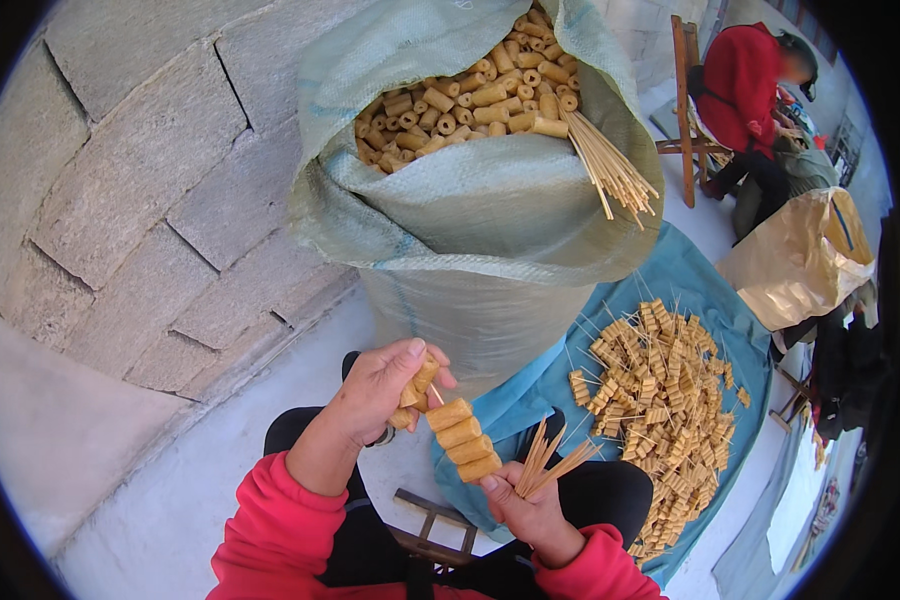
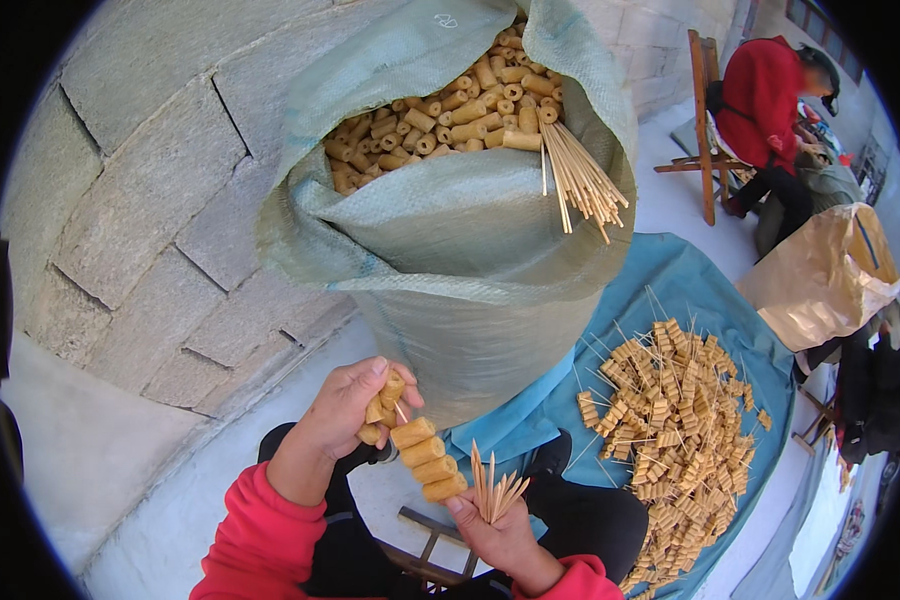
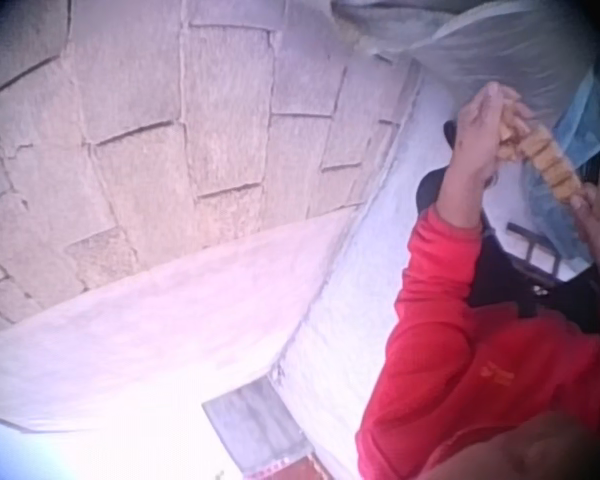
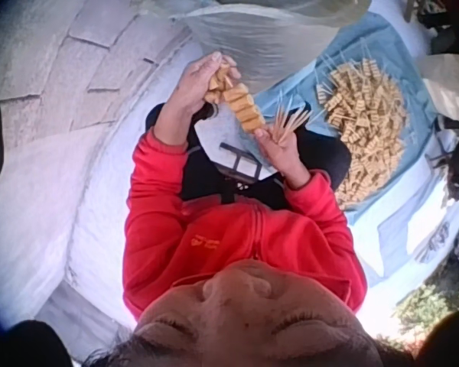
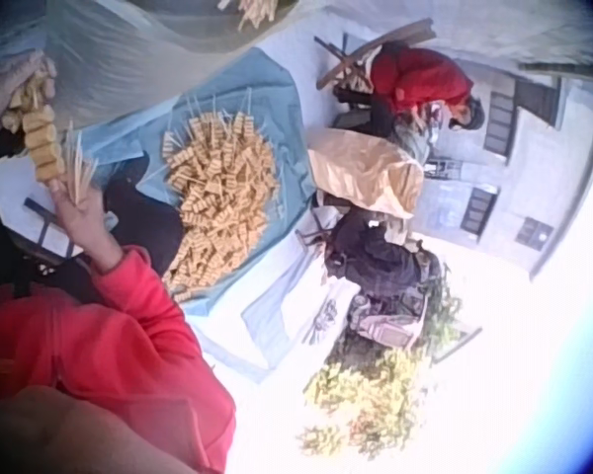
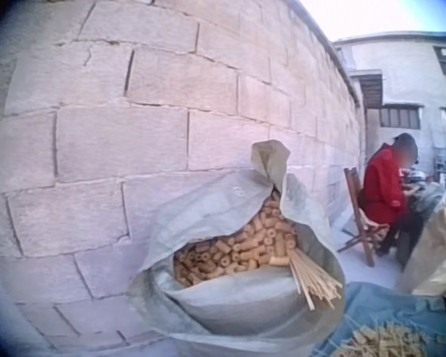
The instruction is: The person sits on the ground and repeatedly picks up cylindrical food pieces from a large sack, then threads them onto wooden skewers held in the other hand. Completed skewers are placed onto a blue tarp beside them.
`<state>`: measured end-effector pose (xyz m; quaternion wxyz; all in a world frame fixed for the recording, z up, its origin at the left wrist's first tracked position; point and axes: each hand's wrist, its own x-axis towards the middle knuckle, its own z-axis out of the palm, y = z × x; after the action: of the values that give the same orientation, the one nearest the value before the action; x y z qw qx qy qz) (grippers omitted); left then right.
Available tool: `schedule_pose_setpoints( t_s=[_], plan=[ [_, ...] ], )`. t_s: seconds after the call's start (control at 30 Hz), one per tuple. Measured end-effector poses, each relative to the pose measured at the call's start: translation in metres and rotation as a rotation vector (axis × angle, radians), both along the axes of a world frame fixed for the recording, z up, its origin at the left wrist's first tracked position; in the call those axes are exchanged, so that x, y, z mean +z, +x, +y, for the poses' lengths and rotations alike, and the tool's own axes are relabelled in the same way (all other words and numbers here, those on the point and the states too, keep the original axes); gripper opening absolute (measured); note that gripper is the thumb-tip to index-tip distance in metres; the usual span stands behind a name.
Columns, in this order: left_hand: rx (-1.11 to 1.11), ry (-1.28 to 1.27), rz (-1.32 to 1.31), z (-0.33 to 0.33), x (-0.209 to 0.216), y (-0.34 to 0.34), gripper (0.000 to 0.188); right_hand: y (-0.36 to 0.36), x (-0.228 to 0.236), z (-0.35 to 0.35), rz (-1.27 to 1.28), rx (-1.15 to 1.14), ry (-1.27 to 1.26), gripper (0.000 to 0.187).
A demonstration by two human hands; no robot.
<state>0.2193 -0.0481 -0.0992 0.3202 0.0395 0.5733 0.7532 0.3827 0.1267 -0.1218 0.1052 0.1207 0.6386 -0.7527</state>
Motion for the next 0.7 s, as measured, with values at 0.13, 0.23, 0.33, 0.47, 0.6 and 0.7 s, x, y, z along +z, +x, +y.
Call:
schedule_pose_setpoints(
  t_s=[0.13,0.23,0.33,0.47,0.6,0.7],
  plan=[
    [-0.045,-0.11,0.064,-0.003,0.002,0.001,0.043,0.0,-0.003,0.002,-0.026,0.023,0.059,0.02],
    [-0.078,-0.187,0.133,-0.004,0.004,0.001,0.045,0.0,-0.004,0.002,-0.012,0.034,0.095,0.018],
    [-0.112,-0.258,0.18,-0.005,0.004,0.0,0.045,0.0,-0.005,0.002,0.0,0.03,0.116,0.017],
    [-0.119,-0.373,0.231,-0.001,0.002,0.002,0.043,0.0,-0.009,-0.001,0.03,0.006,0.194,0.017],
    [-0.173,-0.37,0.266,0.0,0.0,0.003,0.041,0.0,-0.012,-0.003,0.043,-0.018,0.208,0.017],
    [-0.133,-0.235,0.141,-0.005,0.0,0.001,0.039,0.0,-0.011,-0.003,-0.007,-0.058,-0.003,0.017]
  ],
)
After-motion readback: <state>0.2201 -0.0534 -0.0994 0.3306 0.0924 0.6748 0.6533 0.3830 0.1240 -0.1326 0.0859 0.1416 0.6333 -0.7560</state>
